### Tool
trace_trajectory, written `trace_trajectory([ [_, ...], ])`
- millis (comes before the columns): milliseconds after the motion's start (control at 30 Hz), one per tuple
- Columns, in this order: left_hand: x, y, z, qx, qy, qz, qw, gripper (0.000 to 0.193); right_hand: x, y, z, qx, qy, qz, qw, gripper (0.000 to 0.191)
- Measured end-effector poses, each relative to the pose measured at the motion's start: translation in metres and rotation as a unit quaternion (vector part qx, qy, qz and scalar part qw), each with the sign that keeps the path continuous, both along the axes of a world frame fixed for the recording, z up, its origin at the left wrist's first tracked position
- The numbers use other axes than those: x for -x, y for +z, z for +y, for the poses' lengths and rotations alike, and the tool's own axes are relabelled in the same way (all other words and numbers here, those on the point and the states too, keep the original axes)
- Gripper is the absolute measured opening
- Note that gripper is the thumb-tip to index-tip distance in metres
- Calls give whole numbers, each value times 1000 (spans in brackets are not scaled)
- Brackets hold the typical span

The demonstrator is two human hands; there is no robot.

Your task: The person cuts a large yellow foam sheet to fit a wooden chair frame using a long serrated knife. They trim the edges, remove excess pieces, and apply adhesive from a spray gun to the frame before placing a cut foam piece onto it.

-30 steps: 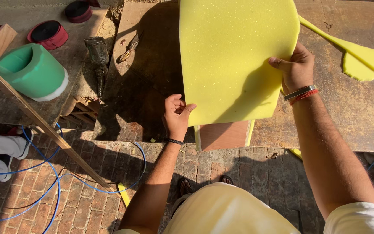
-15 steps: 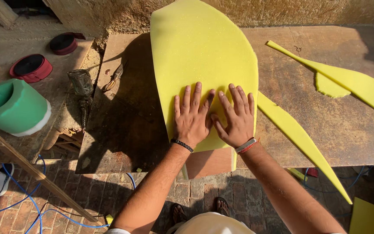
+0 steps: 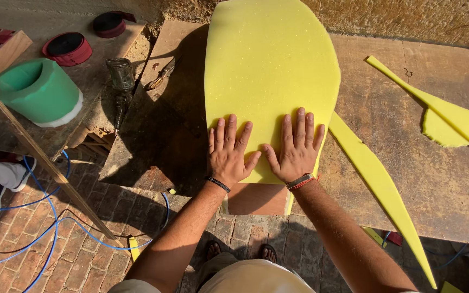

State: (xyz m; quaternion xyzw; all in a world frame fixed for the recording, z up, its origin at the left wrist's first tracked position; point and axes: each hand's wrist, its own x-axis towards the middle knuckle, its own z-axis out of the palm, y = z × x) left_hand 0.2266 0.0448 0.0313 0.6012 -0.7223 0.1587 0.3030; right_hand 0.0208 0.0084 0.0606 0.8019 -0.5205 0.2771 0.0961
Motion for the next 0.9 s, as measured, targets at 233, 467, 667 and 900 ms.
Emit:
trace_trajectory([
  [233,-7,-20,57,-75,-13,3,997,84,9,-7,14,-8,21,22,1000,92],
  [467,-35,-42,73,-48,-91,99,990,71,-31,31,41,29,105,-69,992,89],
  [667,-139,-92,47,-123,-54,391,910,55,-120,41,38,36,66,8,997,79],
  [900,-251,-120,-33,-208,-56,161,963,43,-145,29,35,71,-5,-10,997,72],
])
